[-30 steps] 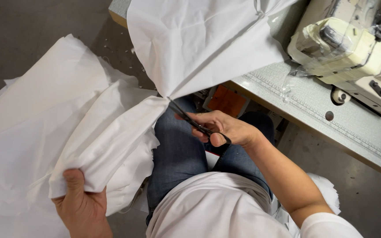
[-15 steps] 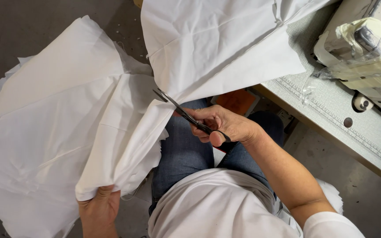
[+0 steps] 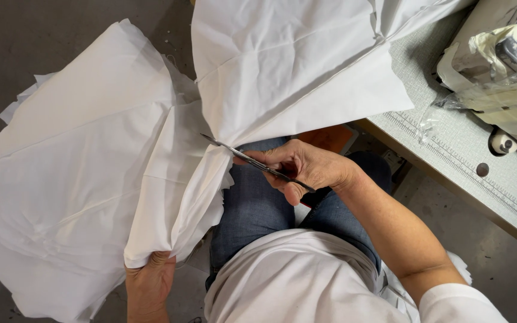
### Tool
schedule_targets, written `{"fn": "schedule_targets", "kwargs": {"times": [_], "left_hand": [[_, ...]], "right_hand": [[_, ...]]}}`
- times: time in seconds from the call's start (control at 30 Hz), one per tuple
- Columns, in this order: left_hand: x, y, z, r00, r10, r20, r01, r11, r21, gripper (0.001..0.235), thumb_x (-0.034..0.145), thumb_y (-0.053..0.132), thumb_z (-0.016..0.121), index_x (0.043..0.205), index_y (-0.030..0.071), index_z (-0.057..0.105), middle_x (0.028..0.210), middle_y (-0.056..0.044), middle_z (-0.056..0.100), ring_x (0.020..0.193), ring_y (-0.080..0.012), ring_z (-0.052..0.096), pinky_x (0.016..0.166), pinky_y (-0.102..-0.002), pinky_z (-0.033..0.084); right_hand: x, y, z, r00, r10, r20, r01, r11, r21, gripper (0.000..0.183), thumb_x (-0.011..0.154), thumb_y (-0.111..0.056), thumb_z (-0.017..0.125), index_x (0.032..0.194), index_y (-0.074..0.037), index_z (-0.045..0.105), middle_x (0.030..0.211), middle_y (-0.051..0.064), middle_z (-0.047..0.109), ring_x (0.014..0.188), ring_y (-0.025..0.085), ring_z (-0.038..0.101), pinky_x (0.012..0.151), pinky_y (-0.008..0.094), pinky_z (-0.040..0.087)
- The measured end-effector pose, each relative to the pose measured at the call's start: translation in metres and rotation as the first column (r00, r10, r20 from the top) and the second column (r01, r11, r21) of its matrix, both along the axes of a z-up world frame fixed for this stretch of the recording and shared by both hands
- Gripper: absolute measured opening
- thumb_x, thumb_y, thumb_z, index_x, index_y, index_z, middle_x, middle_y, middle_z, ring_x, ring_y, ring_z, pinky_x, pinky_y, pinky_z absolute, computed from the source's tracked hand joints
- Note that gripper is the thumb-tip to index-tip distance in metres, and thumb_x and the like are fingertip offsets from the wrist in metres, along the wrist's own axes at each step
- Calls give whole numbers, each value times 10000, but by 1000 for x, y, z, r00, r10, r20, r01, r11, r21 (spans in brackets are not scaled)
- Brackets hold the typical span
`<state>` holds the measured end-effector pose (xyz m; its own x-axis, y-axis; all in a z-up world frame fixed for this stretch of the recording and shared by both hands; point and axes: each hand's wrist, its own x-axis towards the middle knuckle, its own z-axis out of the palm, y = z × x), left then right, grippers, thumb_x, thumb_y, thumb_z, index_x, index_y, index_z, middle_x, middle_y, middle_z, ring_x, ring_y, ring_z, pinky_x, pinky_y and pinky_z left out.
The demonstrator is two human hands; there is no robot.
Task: Using scissors to cut and separate individual white fabric pieces at a workbench
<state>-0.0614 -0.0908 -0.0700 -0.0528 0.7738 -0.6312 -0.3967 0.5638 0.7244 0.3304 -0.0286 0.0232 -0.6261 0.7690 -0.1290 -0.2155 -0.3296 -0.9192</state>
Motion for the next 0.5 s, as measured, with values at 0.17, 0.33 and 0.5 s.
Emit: {"fn": "schedule_targets", "kwargs": {"times": [0.17, 0.33, 0.5], "left_hand": [[-1, -2, -5, 1000, 3, 23, -3, 1000, 2, 718, 777, -42, 603, 1478, 42, 470, 1573, -172, 490, 1472, -379, 464, 1175, -594, 414], [-13, -7, -16, 997, -49, 57, 44, 996, 79, 668, 780, -64, 639, 1431, 21, 518, 1584, -170, 489, 1492, -366, 455, 1178, -563, 435], [-4, -3, 4, 1000, 3, 24, -3, 1000, -7, 713, 775, -109, 567, 1474, -29, 458, 1564, -199, 485, 1463, -378, 463, 1162, -565, 427]], "right_hand": [[0, 1, -6, 999, 21, 36, -21, 1000, 18, 1011, 752, -530, 815, 1551, -31, 450, 731, -44, 392, 630, 83, 342, 572, 217, 304], [-1, 3, -14, 997, 70, -12, -70, 996, 56, 1075, 767, -558, 807, 1599, -34, 374, 1196, -45, 598, 738, 113, 331, 702, 225, 356], [-7, 14, 5, 992, 113, 48, -115, 993, 25, 1094, 717, -594, 770, 1567, -8, 408, 720, -37, 349, 660, 80, 304, 590, 210, 268]]}}
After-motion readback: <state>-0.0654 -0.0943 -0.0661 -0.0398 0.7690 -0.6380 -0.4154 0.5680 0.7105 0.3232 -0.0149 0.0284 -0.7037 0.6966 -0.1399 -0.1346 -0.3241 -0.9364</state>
